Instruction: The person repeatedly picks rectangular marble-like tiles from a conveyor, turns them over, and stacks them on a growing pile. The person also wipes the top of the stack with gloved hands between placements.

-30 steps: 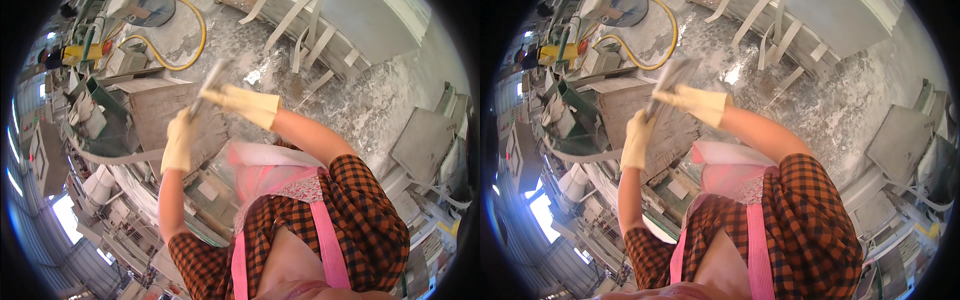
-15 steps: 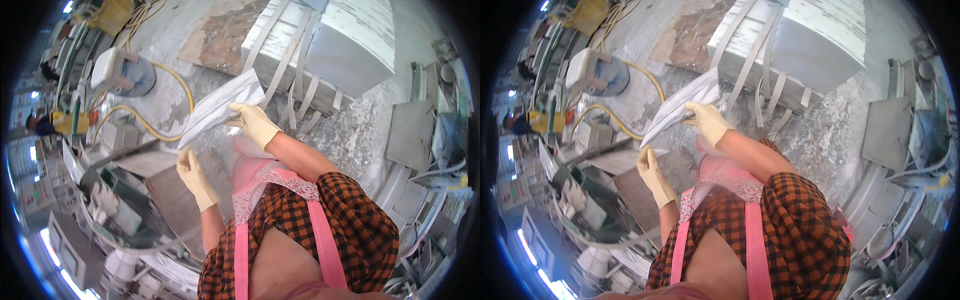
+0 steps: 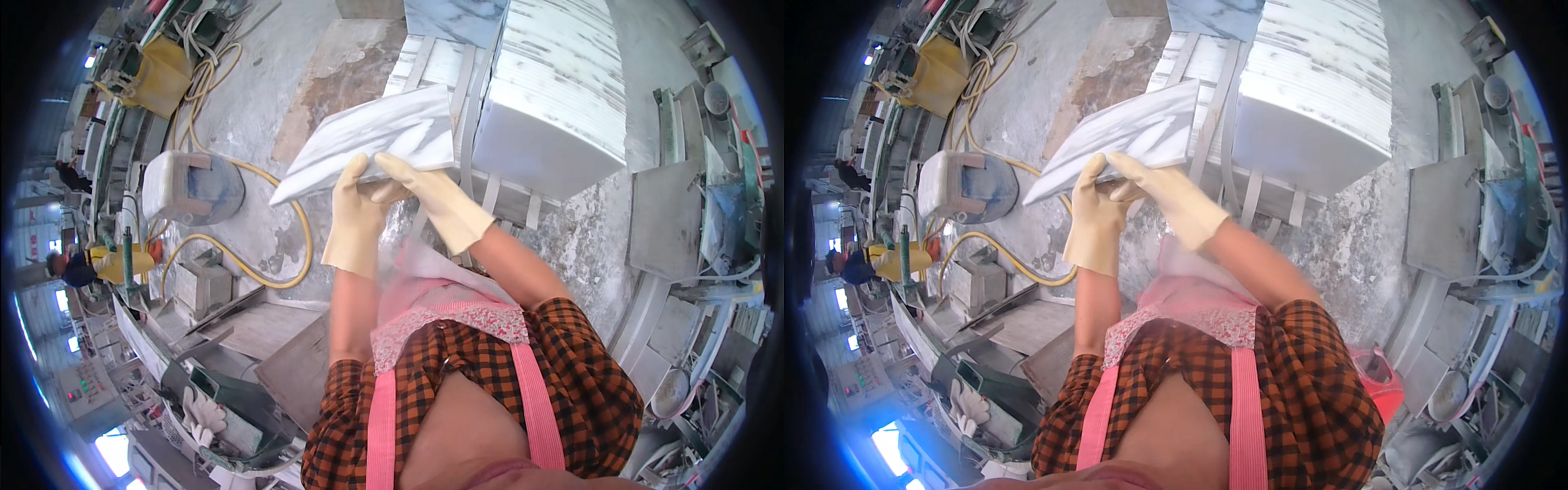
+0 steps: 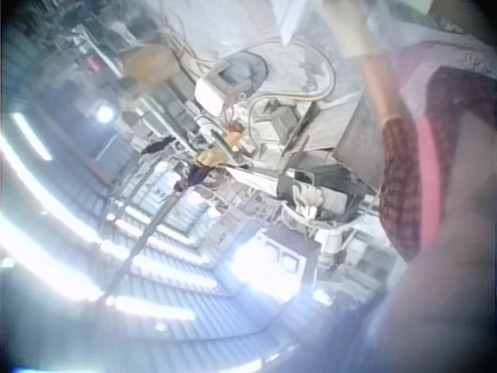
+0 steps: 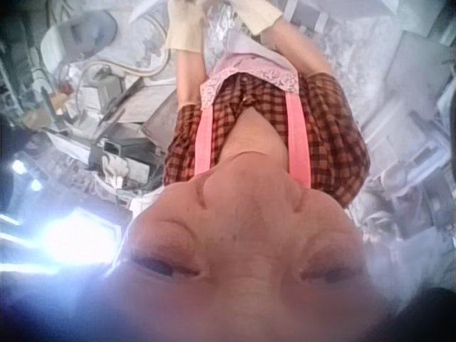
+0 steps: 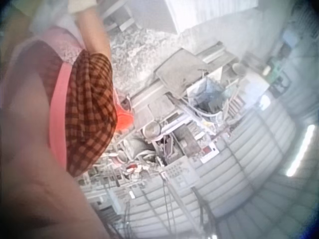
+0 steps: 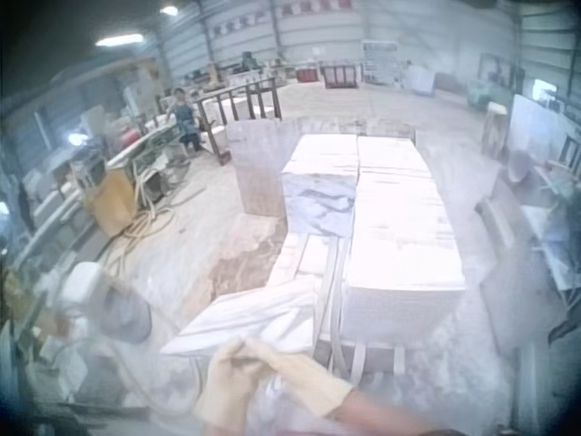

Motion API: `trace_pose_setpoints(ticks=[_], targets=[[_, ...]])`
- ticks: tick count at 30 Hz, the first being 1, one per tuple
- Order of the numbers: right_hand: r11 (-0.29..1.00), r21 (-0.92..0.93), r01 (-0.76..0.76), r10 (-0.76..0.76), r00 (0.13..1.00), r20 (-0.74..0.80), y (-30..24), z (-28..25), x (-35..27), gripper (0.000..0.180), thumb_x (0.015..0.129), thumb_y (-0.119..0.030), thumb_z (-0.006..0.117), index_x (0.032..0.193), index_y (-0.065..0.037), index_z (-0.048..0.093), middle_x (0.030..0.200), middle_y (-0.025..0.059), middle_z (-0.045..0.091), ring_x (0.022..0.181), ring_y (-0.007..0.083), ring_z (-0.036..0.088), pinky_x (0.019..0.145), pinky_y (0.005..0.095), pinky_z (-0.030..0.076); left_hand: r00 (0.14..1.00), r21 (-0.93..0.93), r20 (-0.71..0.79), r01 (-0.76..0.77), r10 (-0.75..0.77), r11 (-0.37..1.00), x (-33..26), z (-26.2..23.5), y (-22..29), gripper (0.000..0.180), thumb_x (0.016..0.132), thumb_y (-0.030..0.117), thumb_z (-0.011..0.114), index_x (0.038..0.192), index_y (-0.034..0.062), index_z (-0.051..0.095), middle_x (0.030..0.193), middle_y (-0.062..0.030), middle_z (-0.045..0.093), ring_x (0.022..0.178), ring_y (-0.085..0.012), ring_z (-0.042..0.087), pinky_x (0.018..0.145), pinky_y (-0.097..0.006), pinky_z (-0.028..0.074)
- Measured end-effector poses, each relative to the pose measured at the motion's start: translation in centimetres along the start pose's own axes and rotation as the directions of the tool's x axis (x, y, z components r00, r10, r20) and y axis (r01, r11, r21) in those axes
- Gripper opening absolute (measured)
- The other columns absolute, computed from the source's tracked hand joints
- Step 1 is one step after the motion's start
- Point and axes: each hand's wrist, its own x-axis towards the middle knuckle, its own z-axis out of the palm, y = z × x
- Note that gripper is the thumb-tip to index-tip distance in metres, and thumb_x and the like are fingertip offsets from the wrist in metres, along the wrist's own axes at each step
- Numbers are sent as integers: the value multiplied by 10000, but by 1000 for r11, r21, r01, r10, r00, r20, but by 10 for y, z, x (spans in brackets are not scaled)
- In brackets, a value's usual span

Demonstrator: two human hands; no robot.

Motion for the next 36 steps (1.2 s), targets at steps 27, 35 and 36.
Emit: trace_pose_setpoints(ticks=[27, 35, 36], targets=[[-278, -899, -339, -720, 693, -39, -154, -308, 138, 495, 980, -370, 523, 1377, -77, 545, 1467, 150, 496, 1348, 316, 419, 1077, 449, 287, 965, 111, -137, 237, -222, 965, 414, 76, -27, 252, 955, 16, 531, 1189, -80, 519, 1228, -198, 605, 1132, -337, 628, 974, -483, 578], [-263, -908, -327, -693, 719, -58, -160, -304, 137, 467, 976, -333, 527, 1351, -56, 549, 1435, 163, 508, 1319, 312, 427, 1056, 441, 299, 956, 54, -205, 226, -211, 973, 453, 87, -41, 287, 966, 22, 519, 1228, -92, 500, 1265, -221, 583, 1149, -366, 614, 1041, -521, 534], [-262, -912, -316, -692, 721, -51, -160, -303, 137, 462, 975, -326, 529, 1348, -55, 550, 1432, 165, 510, 1318, 312, 428, 1055, 440, 299, 948, 58, -233, 238, -219, 970, 455, 89, -42, 301, 969, 27, 515, 1243, -94, 495, 1273, -223, 580, 1154, -370, 611, 1063, -517, 520]])
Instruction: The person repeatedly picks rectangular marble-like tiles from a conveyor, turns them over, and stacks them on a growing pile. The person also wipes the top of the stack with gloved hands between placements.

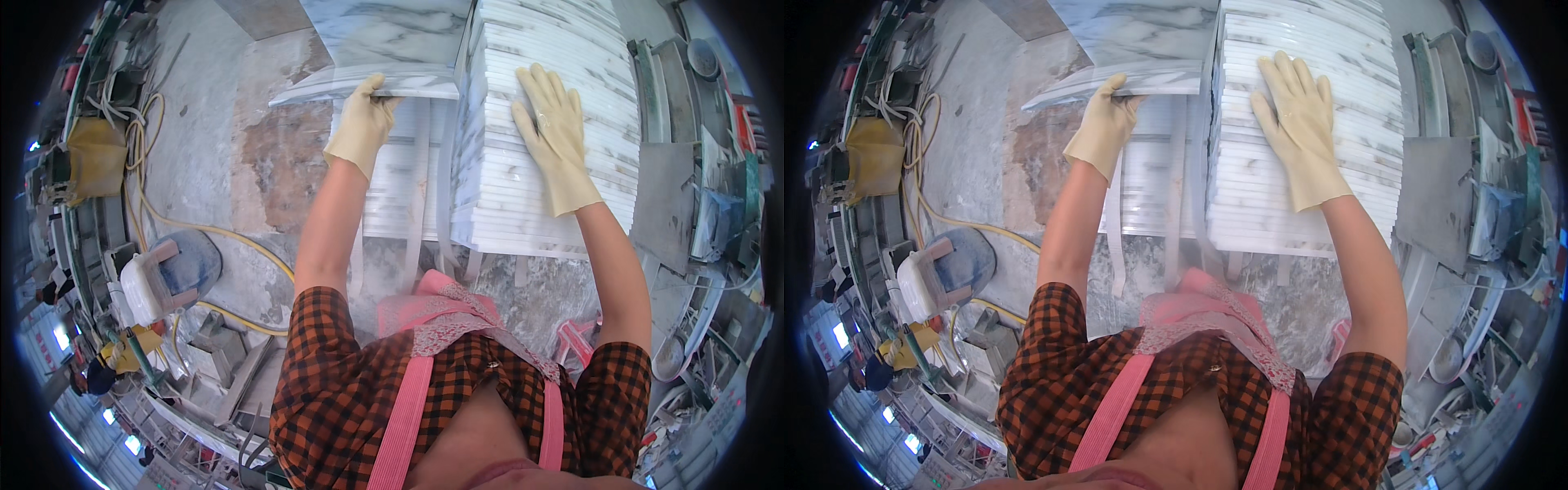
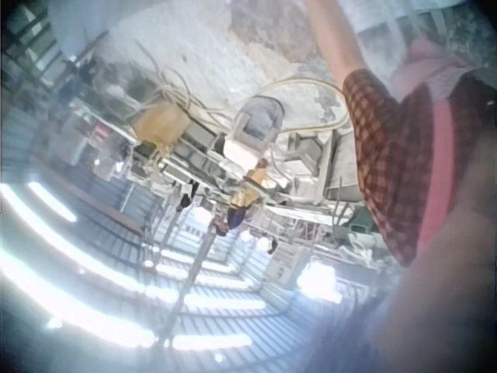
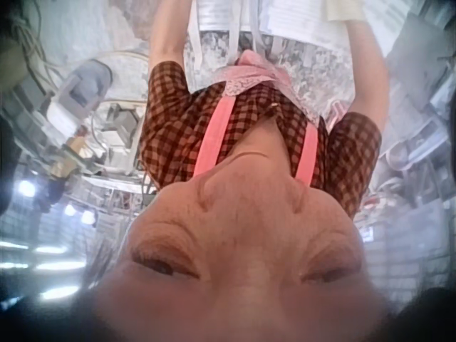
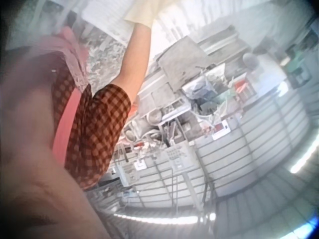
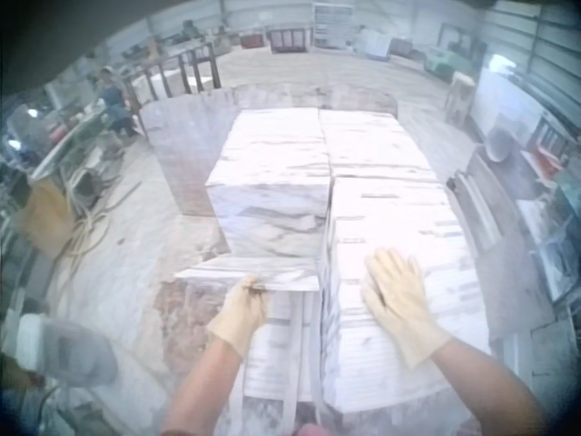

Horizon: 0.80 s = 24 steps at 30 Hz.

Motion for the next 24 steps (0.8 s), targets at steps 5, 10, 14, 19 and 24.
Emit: trace_pose_setpoints(ticks=[5, 10, 14, 19, 24], targets=[[999, 13, -31, 31, 999, 16, -3, -1, -2, 481, 981, -325, 533, 1384, -63, 529, 1458, 160, 494, 1345, 328, 412, 1095, 458, 272, 828, 607, 519, -533, 215, 589, -7, 10, 11, 412, 986, 104, 557, 1293, -147, 443, 1278, -235, 594, 1095, -351, 649, 915, -376, 564], [995, 50, -86, 83, 994, 69, -3, -1, -3, 510, 986, -332, 540, 1436, -94, 500, 1513, 162, 445, 1431, 336, 343, 1178, 490, 185, 877, 623, 475, -395, 75, 675, 18, 46, 40, 595, 1005, 305, 554, 1379, -129, 391, 1324, -238, 590, 1215, -305, 592, 966, -315, 505], [991, 74, -108, 99, 988, 114, -3, -3, -2, 515, 985, -321, 544, 1449, -103, 490, 1530, 164, 425, 1446, 347, 324, 1187, 504, 169, 868, 667, 473, -466, 153, 581, 61, 37, 50, 648, 985, 413, 527, 1392, -85, 446, 1334, -212, 597, 1304, -272, 525, 1100, -359, 399], [994, 58, -89, 81, 989, 126, -5, -5, 1, 515, 986, -301, 540, 1458, -104, 476, 1530, 169, 419, 1439, 372, 323, 1183, 519, 172, 870, 769, 263, -451, 418, 453, 124, -57, 69, 488, 950, 305, 601, 1293, -42, 573, 1148, -154, 678, 1151, -215, 579, 990, -369, 439], [994, 24, -106, 100, 979, 176, -6, -8, 3, 523, 981, -279, 541, 1461, -89, 461, 1532, 177, 408, 1430, 377, 328, 1184, 535, 167, 863, 813, 237, -428, 446, 396, 216, -124, 130, 624, 835, 100, 717, 1403, -7, 482, 1405, -200, 528, 1260, -259, 537, 1043, -353, 446]])
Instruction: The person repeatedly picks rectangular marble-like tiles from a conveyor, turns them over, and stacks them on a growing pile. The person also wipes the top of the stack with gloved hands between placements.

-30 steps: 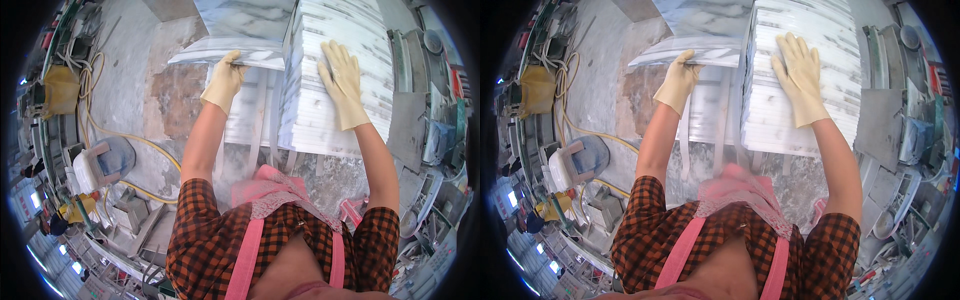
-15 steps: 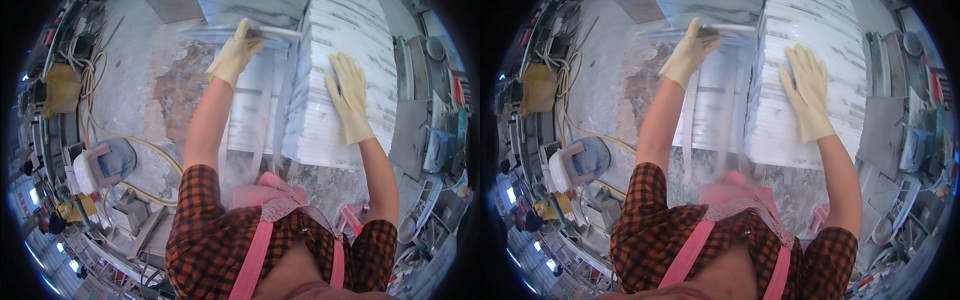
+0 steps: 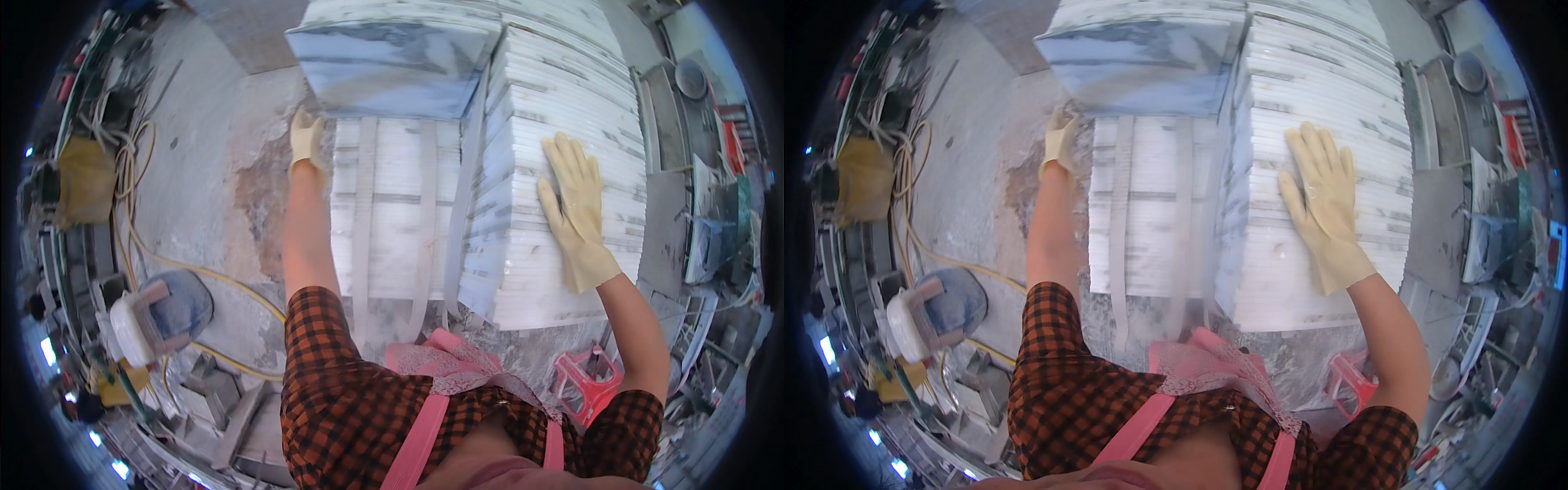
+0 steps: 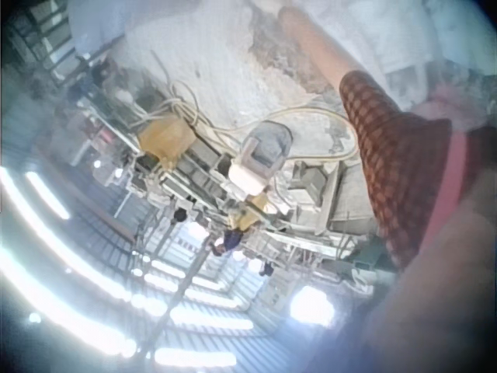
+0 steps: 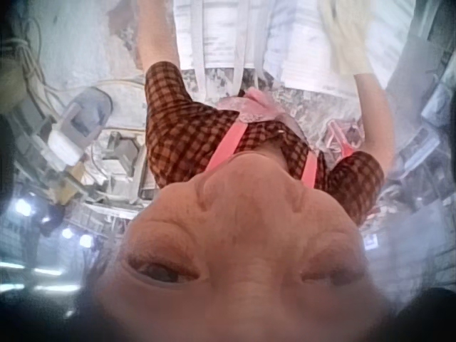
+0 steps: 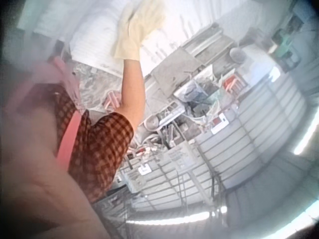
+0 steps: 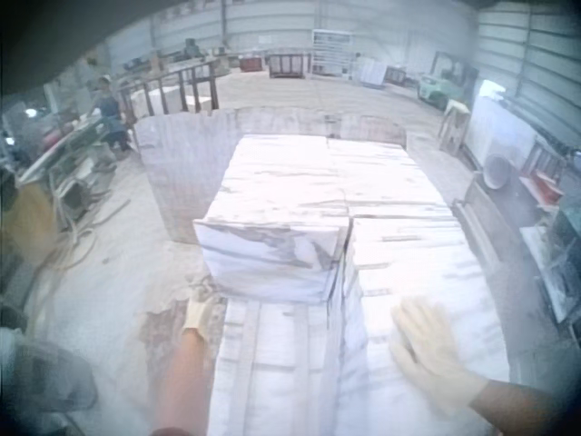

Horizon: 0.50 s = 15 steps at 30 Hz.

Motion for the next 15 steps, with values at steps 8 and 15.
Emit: trace_pose_setpoints(ticks=[8, 15], targets=[[998, 12, -68, 66, 994, 84, -6, -9, 4, 530, 971, -262, 542, 1460, -80, 450, 1535, 178, 391, 1433, 378, 313, 1188, 551, 156, 986, -41, 40, -160, 162, 986, 26, 44, 21, 458, 765, 11, 712, 1206, -25, 599, 1125, -113, 668, 1021, -204, 616, 901, -333, 468], [997, -33, -65, 67, 995, 72, -7, -7, 6, 538, 973, -257, 533, 1469, -73, 432, 1533, 178, 389, 1432, 386, 307, 1181, 562, 167, 983, -37, -7, -182, 182, 983, 29, 52, 18, 365, 793, 37, 660, 1153, -9, 624, 1084, -101, 677, 950, -211, 606, 836, -334, 468]])
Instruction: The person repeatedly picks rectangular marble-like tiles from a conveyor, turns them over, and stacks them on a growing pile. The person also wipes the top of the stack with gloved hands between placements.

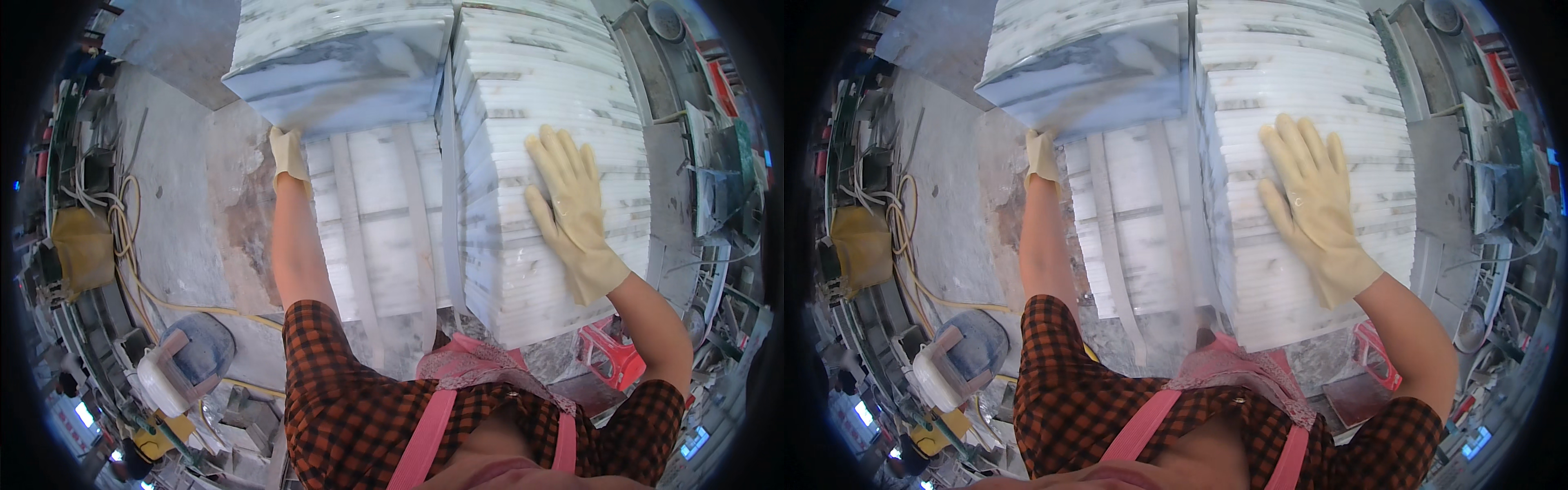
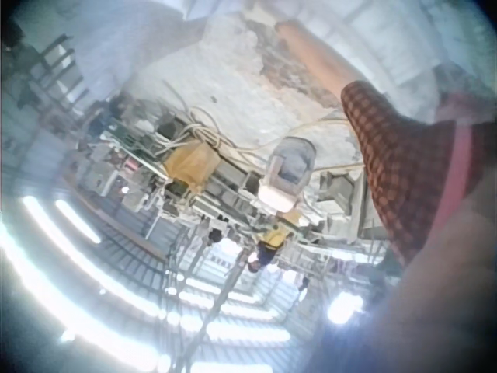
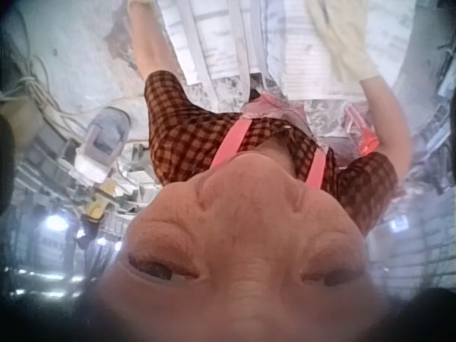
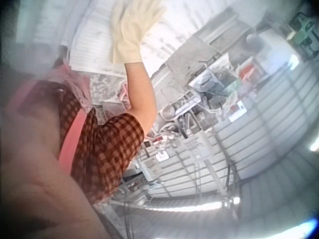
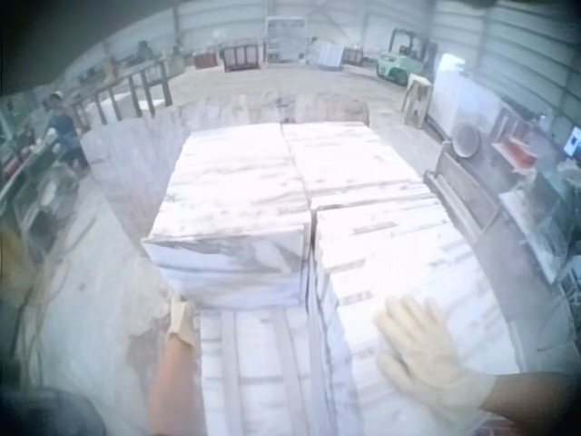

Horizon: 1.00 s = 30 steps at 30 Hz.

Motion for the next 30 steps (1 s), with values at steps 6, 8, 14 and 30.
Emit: trace_pose_setpoints(ticks=[6, 8, 14, 30], targets=[[999, 32, 3, -3, 1000, -10, 0, -2, -2, 536, 975, -266, 540, 1465, -74, 437, 1535, 180, 388, 1431, 379, 315, 1182, 558, 171, 996, 441, -42, 91, -81, 893, 13, 14, -12, 564, 738, 189, 695, 1245, -36, 594, 1186, -142, 691, 1069, -295, 657, 943, -376, 471], [999, 47, 2, -2, 1000, -12, 1, -3, -4, 528, 980, -274, 541, 1459, -74, 445, 1533, 177, 392, 1434, 370, 318, 1185, 548, 172, 986, 723, -110, 167, -127, 671, -3, 27, -3, 635, 772, 224, 672, 1319, -64, 525, 1269, -164, 648, 1146, -319, 619, 999, -398, 444], [997, 73, 39, -32, 995, -96, 3, -2, -10, 506, 989, -283, 539, 1443, -72, 463, 1523, 170, 411, 1437, 348, 324, 1189, 534, 177, 984, 756, 153, -177, 94, 630, -183, 57, -7, 619, 955, 242, 551, 1483, -28, 371, 1486, -238, 438, 1382, -393, 382, 1163, -469, 294], [983, 87, 162, -125, 935, -333, 16, 25, -15, 425, 989, -324, 470, 1305, -46, 532, 1359, 154, 500, 1294, 323, 414, 1130, 581, 223, 698, 76, -667, 414, -262, 907, -678, -141, 3, 178, 922, 137, 552, 959, 11, 672, 830, -29, 615, 715, -147, 525, 668, -309, 456]])
